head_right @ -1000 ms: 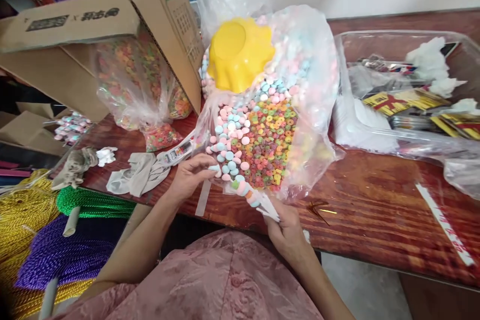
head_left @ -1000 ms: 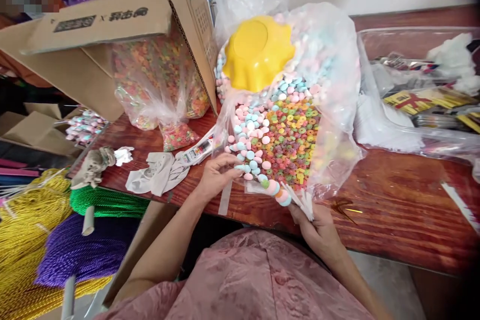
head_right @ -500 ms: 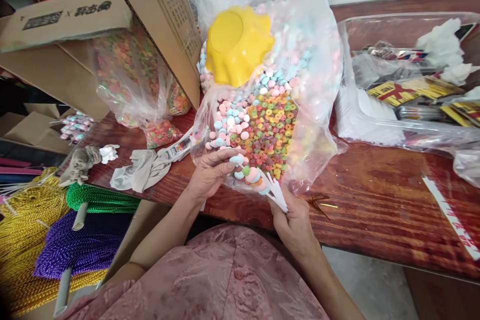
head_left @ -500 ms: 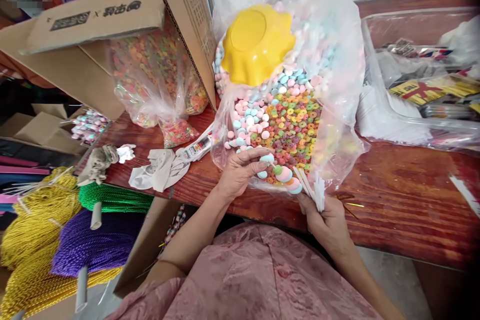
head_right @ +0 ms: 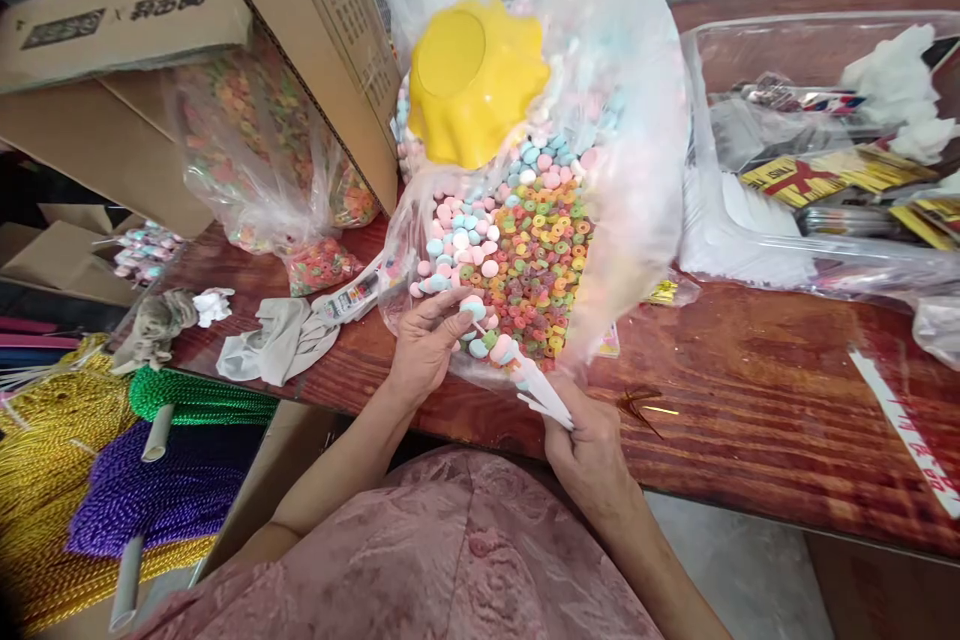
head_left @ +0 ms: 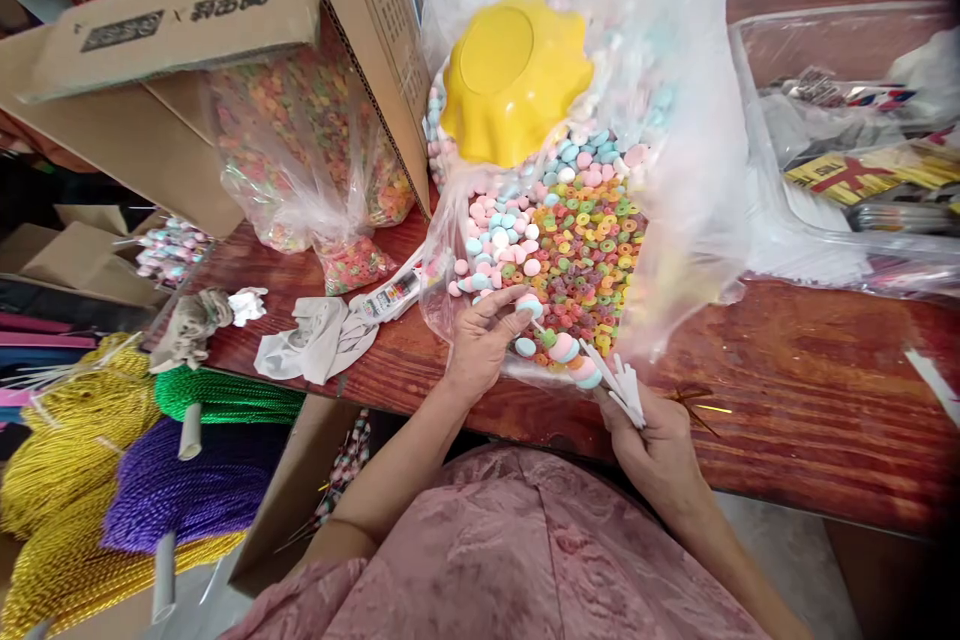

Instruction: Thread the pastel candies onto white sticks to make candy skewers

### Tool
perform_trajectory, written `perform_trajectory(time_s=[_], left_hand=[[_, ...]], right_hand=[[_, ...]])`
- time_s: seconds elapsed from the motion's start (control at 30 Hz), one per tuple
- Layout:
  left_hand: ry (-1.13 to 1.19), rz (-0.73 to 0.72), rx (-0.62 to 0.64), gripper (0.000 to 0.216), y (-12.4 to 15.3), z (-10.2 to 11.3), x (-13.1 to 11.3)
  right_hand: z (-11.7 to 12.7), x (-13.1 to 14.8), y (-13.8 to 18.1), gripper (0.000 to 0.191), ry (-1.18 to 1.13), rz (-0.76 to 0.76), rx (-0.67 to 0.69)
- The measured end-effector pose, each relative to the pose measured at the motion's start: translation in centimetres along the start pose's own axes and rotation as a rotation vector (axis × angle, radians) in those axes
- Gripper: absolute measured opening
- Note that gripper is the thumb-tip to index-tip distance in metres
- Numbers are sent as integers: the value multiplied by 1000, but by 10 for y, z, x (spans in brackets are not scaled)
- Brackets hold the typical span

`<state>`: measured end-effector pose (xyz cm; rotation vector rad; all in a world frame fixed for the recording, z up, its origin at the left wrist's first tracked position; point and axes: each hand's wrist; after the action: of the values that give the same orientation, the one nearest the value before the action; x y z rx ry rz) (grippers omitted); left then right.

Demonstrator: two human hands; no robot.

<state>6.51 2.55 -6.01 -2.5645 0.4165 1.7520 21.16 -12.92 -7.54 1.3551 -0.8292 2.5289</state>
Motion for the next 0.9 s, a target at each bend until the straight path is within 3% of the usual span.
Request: perform_trajectory(time_s=[0.23,0.5,0.6,0.77,0.9], left_hand=[[35,-14,47,32,2,4,1],[-74,-161,22,33,6,8,9],[-223,-365,17,28,7,11,10],[-494,-909,71,27,4,13,7],[-644,-1122,99,33,-1,9,1]], right_hand=[[-3,1,2,15,23,-32,-16],[-7,-5,6,34,68,-69,-63],[-9,-7,8,30,70,-89,-62],[-15,1,8,19,51,-57,-51],[-21,16,7,20,-24,-22,-36]])
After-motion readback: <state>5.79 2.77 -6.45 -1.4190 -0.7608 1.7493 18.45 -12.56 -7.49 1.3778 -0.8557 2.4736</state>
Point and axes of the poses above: each hand's wrist, its own y-axis away from the middle knuckle, its own z-axis out of the back of the hand, x = y × z, and after that the axes turned 9 degrees about -x, right-handed
